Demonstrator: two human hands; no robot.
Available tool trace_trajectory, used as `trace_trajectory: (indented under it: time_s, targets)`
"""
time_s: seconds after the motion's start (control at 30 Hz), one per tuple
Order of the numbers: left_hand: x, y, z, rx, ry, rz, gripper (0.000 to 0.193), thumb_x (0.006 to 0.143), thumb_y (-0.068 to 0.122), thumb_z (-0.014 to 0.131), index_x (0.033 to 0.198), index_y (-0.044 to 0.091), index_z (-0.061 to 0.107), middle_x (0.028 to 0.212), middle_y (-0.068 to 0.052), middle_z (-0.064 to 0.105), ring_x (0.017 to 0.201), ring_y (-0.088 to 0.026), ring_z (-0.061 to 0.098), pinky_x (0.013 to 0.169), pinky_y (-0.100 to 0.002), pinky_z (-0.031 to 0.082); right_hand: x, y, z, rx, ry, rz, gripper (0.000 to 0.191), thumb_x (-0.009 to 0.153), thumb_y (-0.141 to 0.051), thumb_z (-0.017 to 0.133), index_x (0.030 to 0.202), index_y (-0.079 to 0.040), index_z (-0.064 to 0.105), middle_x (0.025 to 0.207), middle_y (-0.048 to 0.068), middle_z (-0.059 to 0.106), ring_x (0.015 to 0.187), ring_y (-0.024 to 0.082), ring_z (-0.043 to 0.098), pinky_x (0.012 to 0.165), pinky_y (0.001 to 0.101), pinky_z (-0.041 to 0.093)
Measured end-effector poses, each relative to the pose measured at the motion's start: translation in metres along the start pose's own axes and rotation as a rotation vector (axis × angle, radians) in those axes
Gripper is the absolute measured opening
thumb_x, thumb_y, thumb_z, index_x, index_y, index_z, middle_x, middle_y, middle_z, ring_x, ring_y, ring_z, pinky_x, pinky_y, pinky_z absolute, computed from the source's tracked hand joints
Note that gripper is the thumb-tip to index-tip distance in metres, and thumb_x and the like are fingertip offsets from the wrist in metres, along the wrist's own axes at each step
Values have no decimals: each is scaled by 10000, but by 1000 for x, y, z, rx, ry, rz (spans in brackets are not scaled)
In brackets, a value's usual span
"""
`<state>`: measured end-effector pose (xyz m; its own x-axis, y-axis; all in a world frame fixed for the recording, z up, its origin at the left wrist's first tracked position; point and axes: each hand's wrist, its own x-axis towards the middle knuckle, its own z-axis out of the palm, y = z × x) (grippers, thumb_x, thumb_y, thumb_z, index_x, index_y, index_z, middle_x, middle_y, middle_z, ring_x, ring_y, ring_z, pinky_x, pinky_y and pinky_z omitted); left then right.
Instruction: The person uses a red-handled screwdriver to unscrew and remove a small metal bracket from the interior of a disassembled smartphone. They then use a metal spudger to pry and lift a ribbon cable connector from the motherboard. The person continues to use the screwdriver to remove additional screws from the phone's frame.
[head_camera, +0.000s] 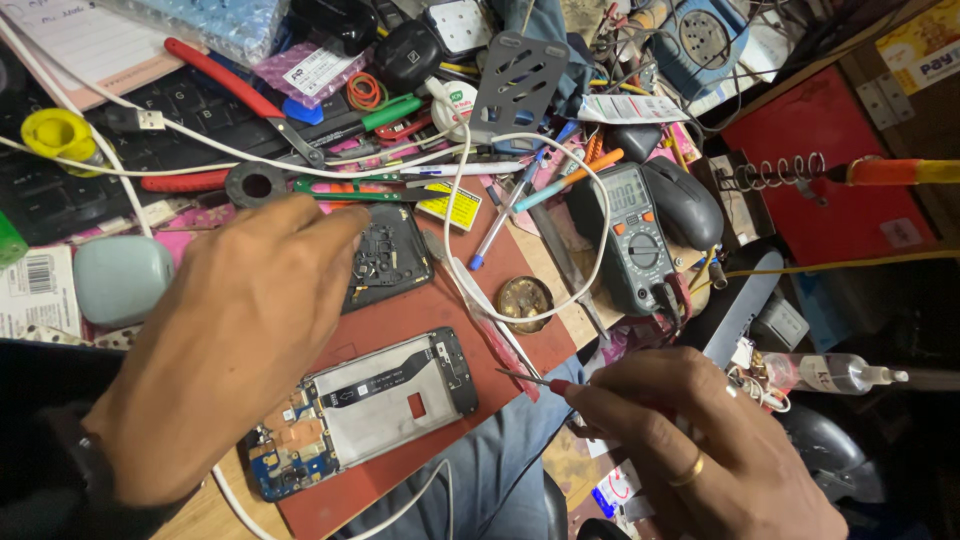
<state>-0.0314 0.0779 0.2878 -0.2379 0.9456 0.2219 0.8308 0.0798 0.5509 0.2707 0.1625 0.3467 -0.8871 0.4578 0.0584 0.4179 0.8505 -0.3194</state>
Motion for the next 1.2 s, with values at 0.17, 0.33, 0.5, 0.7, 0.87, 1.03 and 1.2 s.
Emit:
trace_trajectory:
  time_s: [0.17,0.33,0.5,0.7,0.87,1.03,1.2]
  targets:
    - [-23,10,5,-89,48,114,215,892,127,686,1072,17,729,910,-164,682,820,-351,669,692,-437,544,25,-2,0,116,-20,-120,538,724,-117,695,1260,-77,690,1146,97,628,976,212,700,756,354,588]
    - [-59,14,47,-123,37,250,619,797,358,771,1280,-2,627,1192,-162,650,1119,-326,617,955,-440,498,52,1,16,-78,-55,-288,589,674,-11,682,1259,-83,676,1135,91,617,982,275,668,741,389,545]
    - [-72,5,72,-185,5,242,955,722,508,799,1438,-35,476,1353,-219,561,1289,-372,518,1076,-494,403,59,5,24,-89,-55,-321,561,681,-28,695,1240,-65,658,1122,100,592,1003,290,660,772,400,547]
    - [-66,4,75,-220,-86,209,898,787,482,777,1458,-26,465,1330,-199,577,1285,-349,506,1068,-511,355,67,2,24,-56,-81,-338,549,705,-10,694,1250,-53,650,1137,109,592,1008,287,663,767,394,545]
    - [-66,5,76,-267,-42,231,842,793,464,760,1429,-17,492,1326,-172,589,1278,-344,517,1056,-499,366,72,-2,21,-116,-95,-373,472,750,-72,690,1219,-22,652,1099,120,591,996,282,652,741,386,535]
    - [-62,7,68,-268,-57,216,756,798,456,773,1346,-1,525,1249,-181,614,1187,-352,571,1007,-495,395,75,-16,16,-296,-157,-446,302,834,-139,672,1105,-4,662,941,75,556,905,237,634,707,388,537]
    - [-58,10,65,-344,-101,153,728,816,434,757,1362,18,514,1177,-175,626,1167,-347,583,1012,-496,398,91,-32,21,-287,-367,-323,239,917,-191,650,1035,16,639,955,102,551,818,251,608,637,417,490]
